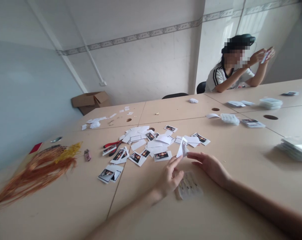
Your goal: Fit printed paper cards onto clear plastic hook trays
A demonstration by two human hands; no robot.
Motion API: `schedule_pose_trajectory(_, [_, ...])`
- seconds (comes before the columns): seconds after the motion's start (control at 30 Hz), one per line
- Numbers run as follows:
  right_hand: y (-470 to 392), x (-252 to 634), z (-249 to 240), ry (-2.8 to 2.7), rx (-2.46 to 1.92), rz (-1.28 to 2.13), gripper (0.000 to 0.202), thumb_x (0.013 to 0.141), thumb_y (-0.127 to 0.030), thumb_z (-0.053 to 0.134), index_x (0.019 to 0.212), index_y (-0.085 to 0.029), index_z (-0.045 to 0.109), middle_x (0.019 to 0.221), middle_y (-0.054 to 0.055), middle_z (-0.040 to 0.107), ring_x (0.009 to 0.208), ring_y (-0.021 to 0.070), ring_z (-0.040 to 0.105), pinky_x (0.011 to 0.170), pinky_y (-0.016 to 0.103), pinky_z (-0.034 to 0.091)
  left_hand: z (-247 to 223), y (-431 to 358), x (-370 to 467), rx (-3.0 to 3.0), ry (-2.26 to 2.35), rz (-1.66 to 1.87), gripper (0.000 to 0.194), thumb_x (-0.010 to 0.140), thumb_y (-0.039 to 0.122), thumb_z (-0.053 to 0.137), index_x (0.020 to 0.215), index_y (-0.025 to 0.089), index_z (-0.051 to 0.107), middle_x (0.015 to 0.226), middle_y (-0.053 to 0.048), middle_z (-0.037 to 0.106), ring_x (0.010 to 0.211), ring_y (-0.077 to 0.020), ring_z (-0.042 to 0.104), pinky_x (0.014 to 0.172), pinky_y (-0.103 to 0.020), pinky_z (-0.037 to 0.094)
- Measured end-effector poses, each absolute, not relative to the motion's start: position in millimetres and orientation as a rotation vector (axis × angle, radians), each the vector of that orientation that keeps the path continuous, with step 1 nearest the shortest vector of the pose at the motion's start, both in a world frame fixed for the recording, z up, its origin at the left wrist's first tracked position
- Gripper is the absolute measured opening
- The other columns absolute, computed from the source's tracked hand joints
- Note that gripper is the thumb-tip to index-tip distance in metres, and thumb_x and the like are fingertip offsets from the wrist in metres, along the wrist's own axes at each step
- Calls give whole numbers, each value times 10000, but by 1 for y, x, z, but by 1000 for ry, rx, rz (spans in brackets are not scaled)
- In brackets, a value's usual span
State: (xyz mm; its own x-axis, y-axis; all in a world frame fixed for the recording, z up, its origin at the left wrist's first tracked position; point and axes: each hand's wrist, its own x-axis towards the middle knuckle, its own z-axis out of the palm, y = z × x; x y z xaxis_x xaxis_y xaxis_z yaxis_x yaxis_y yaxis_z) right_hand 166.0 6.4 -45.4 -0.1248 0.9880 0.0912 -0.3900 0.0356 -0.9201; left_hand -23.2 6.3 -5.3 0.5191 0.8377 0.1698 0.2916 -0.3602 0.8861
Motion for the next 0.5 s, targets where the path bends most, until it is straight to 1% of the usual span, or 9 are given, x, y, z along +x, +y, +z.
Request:
schedule_pose_trajectory(0.1, [10,168,-46,-954,-788,1478,329,768,-416,416,883,-223,656,1025,38,619,1026,227,503,907,414,336,-2,4,-22,1866,923,817,465,744,182,475,1206,220,438,1224,-72,464,1060,-214,464,832,-341,437])
schedule_pose_trajectory(0.3, [15,172,-46,-820,-780,1574,323,768,-405,426,831,-205,672,940,39,651,975,215,529,907,386,332,-2,6,-20,1752,912,860,432,718,173,499,1150,175,497,1195,-83,484,1075,-210,461,841,-319,431])
schedule_pose_trajectory(0.5, [14,172,-48,-751,-783,1542,255,745,-351,471,782,-202,676,928,34,653,931,201,548,860,357,360,-2,6,-21,1561,958,964,306,742,204,480,1017,142,598,1115,-87,556,1017,-205,510,884,-326,395])
